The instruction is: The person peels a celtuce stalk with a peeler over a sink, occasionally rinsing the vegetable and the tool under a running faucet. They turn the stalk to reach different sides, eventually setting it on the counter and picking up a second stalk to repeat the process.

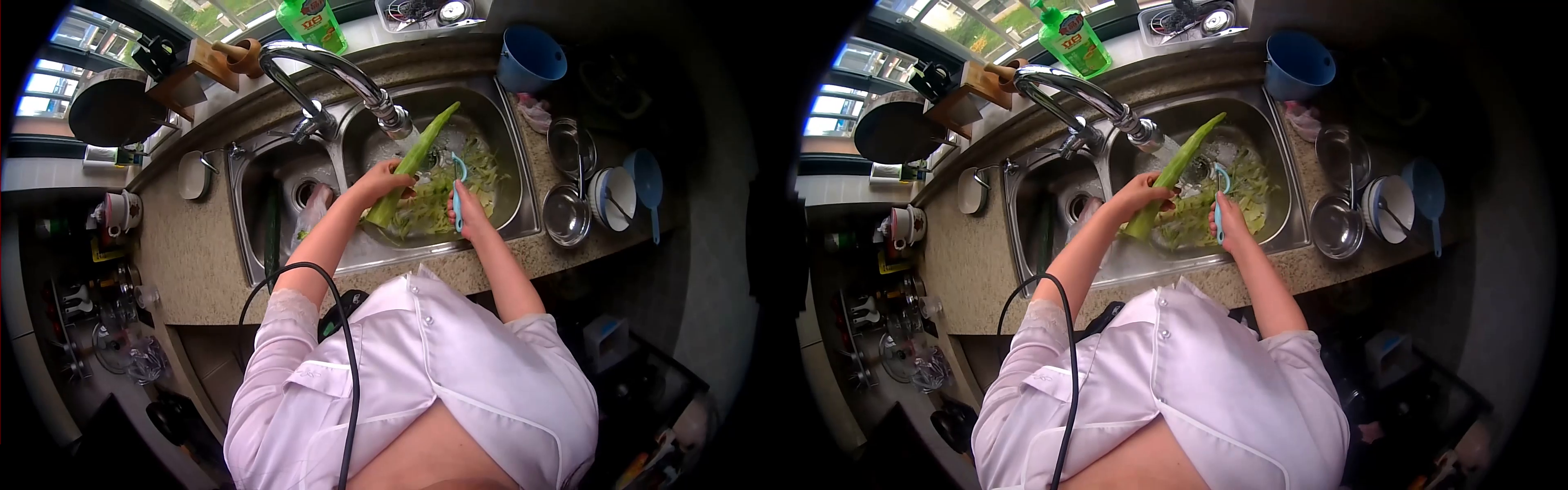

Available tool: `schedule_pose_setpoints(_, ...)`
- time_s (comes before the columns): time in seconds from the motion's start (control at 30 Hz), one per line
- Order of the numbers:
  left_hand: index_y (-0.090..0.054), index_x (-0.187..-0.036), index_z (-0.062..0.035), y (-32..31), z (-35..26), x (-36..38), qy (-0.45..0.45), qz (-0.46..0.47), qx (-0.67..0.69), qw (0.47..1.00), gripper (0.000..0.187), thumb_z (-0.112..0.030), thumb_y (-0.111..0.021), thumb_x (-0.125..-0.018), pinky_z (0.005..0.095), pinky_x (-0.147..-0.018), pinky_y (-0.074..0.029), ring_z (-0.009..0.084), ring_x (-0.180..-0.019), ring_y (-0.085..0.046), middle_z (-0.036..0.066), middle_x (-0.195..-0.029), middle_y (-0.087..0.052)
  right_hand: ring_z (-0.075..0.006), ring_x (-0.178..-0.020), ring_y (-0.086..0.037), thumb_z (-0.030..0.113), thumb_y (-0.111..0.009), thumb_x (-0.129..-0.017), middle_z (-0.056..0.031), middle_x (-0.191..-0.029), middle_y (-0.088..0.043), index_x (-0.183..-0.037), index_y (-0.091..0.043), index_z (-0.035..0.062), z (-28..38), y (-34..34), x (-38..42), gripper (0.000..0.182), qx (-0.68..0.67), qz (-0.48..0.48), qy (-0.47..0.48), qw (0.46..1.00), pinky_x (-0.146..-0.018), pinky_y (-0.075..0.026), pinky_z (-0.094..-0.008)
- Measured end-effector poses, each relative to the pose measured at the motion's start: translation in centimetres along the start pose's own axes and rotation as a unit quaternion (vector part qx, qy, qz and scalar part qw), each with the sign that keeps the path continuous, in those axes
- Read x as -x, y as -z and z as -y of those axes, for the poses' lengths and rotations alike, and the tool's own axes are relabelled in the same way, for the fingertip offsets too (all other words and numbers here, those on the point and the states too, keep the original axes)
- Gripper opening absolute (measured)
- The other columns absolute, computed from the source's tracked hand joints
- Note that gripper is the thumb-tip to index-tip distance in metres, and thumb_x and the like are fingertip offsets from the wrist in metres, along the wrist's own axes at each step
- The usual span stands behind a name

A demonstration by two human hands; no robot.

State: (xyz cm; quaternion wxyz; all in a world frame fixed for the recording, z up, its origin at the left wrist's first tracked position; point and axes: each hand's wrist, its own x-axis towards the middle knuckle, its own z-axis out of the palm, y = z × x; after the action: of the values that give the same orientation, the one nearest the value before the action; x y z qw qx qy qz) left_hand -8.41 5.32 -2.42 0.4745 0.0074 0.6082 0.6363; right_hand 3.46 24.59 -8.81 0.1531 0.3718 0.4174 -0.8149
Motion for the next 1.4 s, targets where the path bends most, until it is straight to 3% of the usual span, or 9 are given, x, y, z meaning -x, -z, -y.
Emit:
schedule_pose_setpoints(0.37,-0.052,-0.102,-0.0008,1.3,-0.2,-3.4,0.112,0.028,0.182,0.976,0.037,-0.035,-0.038,-0.097,0.031,-0.058,-0.052,0.0211,-0.067,-0.059,0.013,-0.082,-0.057,-0.0185,-0.043,-0.046,0.034,-0.042,-0.096,-0.006,-0.063,-0.05,-0.092,-0.046,0.0098,0.7,-0.5,1.5,0.025,0.148,-0.048,0.148,0.977,-0.041,-0.037,-0.0317)
schedule_pose_setpoints(0.43,-0.052,-0.103,-0.001,1.2,0.2,-3.1,0.128,0.043,0.214,0.967,0.038,-0.037,-0.039,-0.097,0.0311,-0.057,-0.052,0.0213,-0.067,-0.059,0.013,-0.082,-0.057,-0.0325,-0.055,-0.055,0.03,-0.043,-0.095,-0.0138,-0.071,-0.055,-0.099,-0.045,0.0092,0.6,-1.2,0.6,0.021,0.355,-0.056,0.366,0.859,-0.05,-0.043,-0.0402)
schedule_pose_setpoints(0.53,-0.052,-0.102,-0.0018,1.1,0.5,-2.3,0.149,0.033,0.209,0.966,0.041,-0.039,-0.038,-0.096,0.032,-0.057,-0.052,0.0214,-0.066,-0.059,0.012,-0.08,-0.058,-0.041,-0.074,-0.057,0.028,-0.045,-0.093,-0.0181,-0.08,-0.058,-0.102,-0.045,0.0082,1.6,-3.9,2.8,0.022,0.432,0.001,0.443,0.786,-0.06,-0.044,-0.0457)
schedule_pose_setpoints(0.77,-0.055,-0.104,-0.0054,1.0,0.5,-1.0,0.146,0.004,0.147,0.978,0.045,-0.045,-0.037,-0.095,0.0318,-0.057,-0.051,0.0214,-0.068,-0.058,0.012,-0.079,-0.059,-0.0415,-0.081,-0.057,0.033,-0.046,-0.093,-0.0187,-0.083,-0.06,-0.101,-0.047,0.0098,4.3,-3.8,0.2,0.025,0.571,-0.014,0.432,0.699,-0.061,-0.043,-0.0481)
schedule_pose_setpoints(0.93,-0.052,-0.11,-0.0107,1.9,1.7,-0.5,0.156,0.061,0.17,0.971,0.042,-0.046,-0.037,-0.095,0.0315,-0.057,-0.047,0.0211,-0.066,-0.053,0.011,-0.077,-0.054,-0.043,-0.075,-0.057,0.033,-0.044,-0.093,-0.0199,-0.081,-0.06,-0.096,-0.046,0.0077,4.7,0.3,-7.1,0.026,0.511,-0.222,0.329,0.763,-0.062,-0.042,-0.0515)
schedule_pose_setpoints(1.13,-0.052,-0.1,-0.0035,1.9,2.8,-1.3,0.177,0.05,0.255,0.949,0.044,-0.045,-0.039,-0.095,0.034,-0.054,-0.05,0.0223,-0.061,-0.057,0.013,-0.074,-0.057,-0.0443,-0.072,-0.056,0.03,-0.045,-0.093,-0.0212,-0.08,-0.06,-0.095,-0.045,0.0048,2.8,-0.7,-3.7,0.025,0.423,-0.132,0.443,0.779,-0.059,-0.04,-0.0497)
schedule_pose_setpoints(1.23,-0.054,-0.104,-0.008,1.4,2.6,-1.9,0.189,0.006,0.249,0.95,0.048,-0.052,-0.041,-0.091,0.0286,-0.051,-0.047,0.0196,-0.06,-0.055,0.011,-0.076,-0.056,-0.0427,-0.074,-0.057,0.03,-0.045,-0.093,-0.0196,-0.082,-0.059,-0.096,-0.045,0.0059,2.8,-3.8,2.0,0.024,0.447,-0.051,0.376,0.81,-0.059,-0.042,-0.0489)
schedule_pose_setpoints(1.3,-0.054,-0.104,-0.0086,1.6,2.4,-1.8,0.2,0.007,0.234,0.951,0.048,-0.053,-0.04,-0.091,0.0282,-0.05,-0.048,0.0193,-0.06,-0.055,0.01,-0.075,-0.056,-0.0416,-0.074,-0.057,0.031,-0.046,-0.092,-0.0187,-0.079,-0.06,-0.096,-0.045,0.0079,2.5,-4.7,3.9,0.023,0.537,0.054,0.39,0.746,-0.059,-0.044,-0.0487)
schedule_pose_setpoints(1.4,-0.053,-0.105,-0.01,1.8,2.7,-1.5,0.186,0.011,0.189,0.964,0.049,-0.054,-0.039,-0.091,0.028,-0.05,-0.048,0.0189,-0.06,-0.055,0.01,-0.075,-0.055,-0.0414,-0.073,-0.058,0.033,-0.047,-0.092,-0.0189,-0.079,-0.06,-0.095,-0.045,0.0097,2.9,-4.1,1.5,0.024,0.566,0.001,0.435,0.7,-0.061,-0.045,-0.0496)
